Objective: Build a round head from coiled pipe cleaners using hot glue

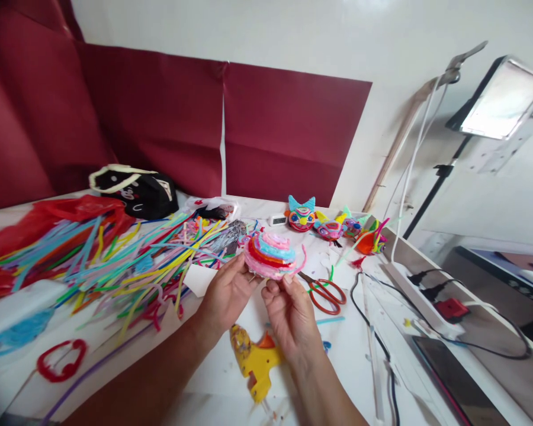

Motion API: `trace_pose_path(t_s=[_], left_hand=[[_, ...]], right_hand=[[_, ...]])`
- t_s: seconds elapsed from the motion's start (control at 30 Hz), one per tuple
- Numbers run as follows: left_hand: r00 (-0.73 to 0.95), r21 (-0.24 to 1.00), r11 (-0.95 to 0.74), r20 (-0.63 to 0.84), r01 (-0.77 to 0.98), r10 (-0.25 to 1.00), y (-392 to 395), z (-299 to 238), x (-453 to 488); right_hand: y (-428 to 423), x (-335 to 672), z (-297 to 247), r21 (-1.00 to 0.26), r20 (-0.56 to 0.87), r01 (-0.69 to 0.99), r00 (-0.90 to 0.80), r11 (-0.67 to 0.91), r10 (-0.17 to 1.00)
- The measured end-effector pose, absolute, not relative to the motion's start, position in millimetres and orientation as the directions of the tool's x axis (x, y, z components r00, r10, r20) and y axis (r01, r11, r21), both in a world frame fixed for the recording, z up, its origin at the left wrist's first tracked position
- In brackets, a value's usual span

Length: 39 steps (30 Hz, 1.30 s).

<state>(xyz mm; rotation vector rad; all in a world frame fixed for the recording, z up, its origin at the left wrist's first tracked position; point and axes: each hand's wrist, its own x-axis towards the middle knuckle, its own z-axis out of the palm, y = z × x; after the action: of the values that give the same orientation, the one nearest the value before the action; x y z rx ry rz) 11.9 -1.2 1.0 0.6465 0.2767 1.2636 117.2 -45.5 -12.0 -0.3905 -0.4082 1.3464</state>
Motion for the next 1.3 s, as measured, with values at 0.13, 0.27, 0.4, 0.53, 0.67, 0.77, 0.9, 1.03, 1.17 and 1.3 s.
trace_pose_path(t_s=[0.13,0.27,0.4,0.53,0.67,0.77,0.9,1.03,1.17,1.3], left_hand=[[0.279,0.604,0.135,0.151,-0.785,0.948,-0.1,1.9,10.9],[0.276,0.581,0.138,0.156,-0.802,0.948,2.9,0.6,10.6],[0.293,0.559,0.172,0.133,-0.811,0.947,6.2,-1.4,11.1],[0.302,0.567,0.201,0.089,-0.799,0.949,7.0,-2.7,12.1],[0.3,0.593,0.199,0.076,-0.78,0.951,7.6,-4.7,13.3],[0.305,0.587,0.205,0.074,-0.783,0.95,8.2,-5.4,14.1],[0.317,0.54,0.235,0.062,-0.808,0.946,8.3,-4.5,14.5],[0.313,0.534,0.243,0.042,-0.81,0.949,7.7,-4.1,14.4],[0.329,0.531,0.255,0.047,-0.808,0.943,6.1,-4.7,13.9],[0.354,0.523,0.271,0.064,-0.808,0.933,3.5,-4.5,13.2]], right_hand=[[-47.2,115.5,-10.9,-0.519,0.073,-0.833,0.179,0.19,0.981],[-47.6,114.7,-10.8,-0.543,0.108,-0.816,0.166,0.198,0.98],[-47.3,114.8,-10.5,-0.566,0.126,-0.796,0.173,0.214,0.977],[-47.8,115.0,-9.9,-0.605,0.148,-0.754,0.211,0.257,0.966],[-48.7,115.4,-9.8,-0.62,0.158,-0.733,0.229,0.278,0.96],[-49.0,115.7,-9.8,-0.622,0.156,-0.731,0.234,0.28,0.96],[-49.1,115.8,-9.5,-0.615,0.168,-0.737,0.223,0.279,0.96],[-49.1,115.4,-8.9,-0.606,0.17,-0.751,0.202,0.264,0.965],[-48.5,115.4,-9.0,-0.582,0.146,-0.774,0.201,0.249,0.969],[-47.6,116.3,-10.0,-0.554,0.136,-0.797,0.196,0.238,0.971]])
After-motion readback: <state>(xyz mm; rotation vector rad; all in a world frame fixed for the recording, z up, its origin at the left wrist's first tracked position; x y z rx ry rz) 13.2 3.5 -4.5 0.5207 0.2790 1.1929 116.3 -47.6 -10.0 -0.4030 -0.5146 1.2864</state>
